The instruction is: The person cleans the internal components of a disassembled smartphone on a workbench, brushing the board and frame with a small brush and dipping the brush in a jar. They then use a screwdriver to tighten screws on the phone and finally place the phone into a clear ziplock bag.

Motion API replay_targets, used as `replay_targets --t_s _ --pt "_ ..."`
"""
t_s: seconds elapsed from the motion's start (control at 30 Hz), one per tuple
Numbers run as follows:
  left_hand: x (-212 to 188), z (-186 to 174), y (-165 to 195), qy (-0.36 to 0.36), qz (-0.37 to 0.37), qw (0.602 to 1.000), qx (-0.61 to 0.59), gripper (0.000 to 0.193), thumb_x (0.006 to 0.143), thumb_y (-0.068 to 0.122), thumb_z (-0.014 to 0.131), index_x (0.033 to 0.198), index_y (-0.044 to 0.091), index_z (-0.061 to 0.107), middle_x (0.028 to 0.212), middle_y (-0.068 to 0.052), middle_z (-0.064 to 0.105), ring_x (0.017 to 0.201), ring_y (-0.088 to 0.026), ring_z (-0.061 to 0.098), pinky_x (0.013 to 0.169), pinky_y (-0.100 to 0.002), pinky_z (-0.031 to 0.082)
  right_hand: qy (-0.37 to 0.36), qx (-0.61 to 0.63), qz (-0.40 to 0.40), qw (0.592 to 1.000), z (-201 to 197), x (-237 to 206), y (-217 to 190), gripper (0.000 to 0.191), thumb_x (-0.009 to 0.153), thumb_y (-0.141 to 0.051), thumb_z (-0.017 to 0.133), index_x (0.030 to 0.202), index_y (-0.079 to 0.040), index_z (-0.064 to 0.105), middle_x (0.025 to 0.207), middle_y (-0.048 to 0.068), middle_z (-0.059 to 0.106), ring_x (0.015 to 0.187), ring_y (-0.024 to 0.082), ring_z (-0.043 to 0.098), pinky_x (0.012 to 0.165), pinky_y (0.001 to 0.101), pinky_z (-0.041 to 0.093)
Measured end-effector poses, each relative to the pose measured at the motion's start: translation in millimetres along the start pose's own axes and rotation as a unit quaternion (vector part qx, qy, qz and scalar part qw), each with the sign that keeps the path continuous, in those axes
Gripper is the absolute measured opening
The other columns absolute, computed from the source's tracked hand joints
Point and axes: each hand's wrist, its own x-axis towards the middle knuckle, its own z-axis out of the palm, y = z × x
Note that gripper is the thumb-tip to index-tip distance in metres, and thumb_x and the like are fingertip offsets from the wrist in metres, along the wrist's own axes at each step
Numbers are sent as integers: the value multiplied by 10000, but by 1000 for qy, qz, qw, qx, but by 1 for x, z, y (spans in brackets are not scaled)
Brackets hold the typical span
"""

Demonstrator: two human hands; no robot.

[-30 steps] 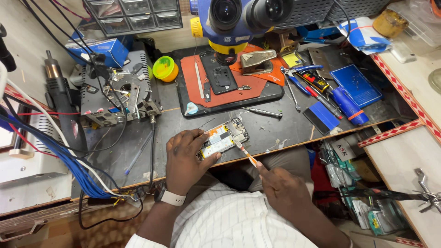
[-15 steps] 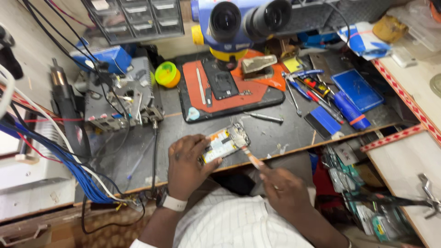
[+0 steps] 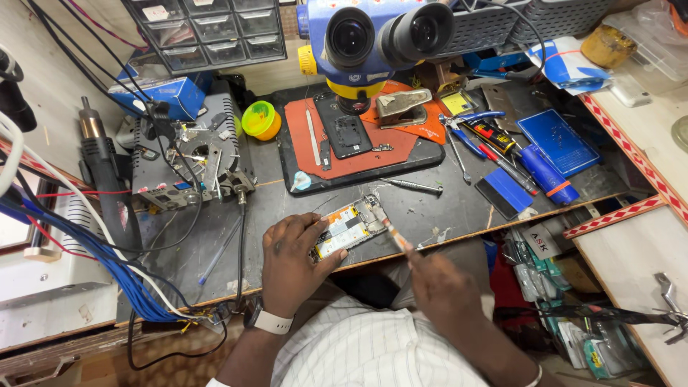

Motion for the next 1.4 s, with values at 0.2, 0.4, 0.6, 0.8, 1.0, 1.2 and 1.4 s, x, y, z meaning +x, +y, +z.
replay_targets --t_s 0.2,0.4,0.6,0.8,1.0,1.2,1.4 --pt "0 0 0 -8 -7 1000 0 566 703 427 864 1142 88 753 1179 -51 678 1155 -274 577 1017 -460 379 7 17 23 1000 3 -1 2 379 872 -142 738 1251 -143 728 620 57 550 458 215 550 448 388 464" --pt "0 0 1 -1 1 1000 10 576 715 437 851 1153 78 749 1197 -48 680 1171 -283 568 1032 -468 367 38 42 24 998 1 -1 4 318 909 -122 709 1224 -154 732 699 49 590 539 207 593 508 372 487" --pt "-1 -1 0 -24 -18 1000 -2 570 713 444 855 1146 89 749 1197 -38 682 1160 -259 579 1037 -462 370 -29 32 65 997 -1 -3 -5 368 867 -116 736 1234 -140 749 644 80 584 479 225 589 481 396 484" --pt "0 0 1 -10 -2 1000 10 563 710 437 854 1137 86 750 1205 -37 685 1168 -269 578 1032 -462 375 -7 100 16 995 4 -10 -7 384 881 -114 727 1262 -161 707 687 45 589 502 205 589 483 373 490" --pt "-1 -1 2 -5 0 1000 13 575 718 445 854 1150 81 747 1204 -43 683 1174 -268 579 1025 -458 379 10 40 -19 999 5 -16 -3 409 867 -117 738 1271 -158 691 650 41 544 478 211 564 464 392 474" --pt "-1 -1 3 -5 -4 1000 16 583 708 453 854 1142 77 752 1195 -51 689 1164 -275 578 1024 -461 380 -2 44 -16 999 -1 -17 -7 439 864 -84 721 1302 -115 694 654 37 538 490 201 565 470 377 480" --pt "0 -1 1 -14 -7 1000 8 585 719 456 856 1153 78 752 1181 -51 684 1164 -263 586 1028 -462 382 4 52 10 999 -2 -10 -10 396 867 -92 724 1260 -138 719 640 40 531 487 200 554 481 369 487"
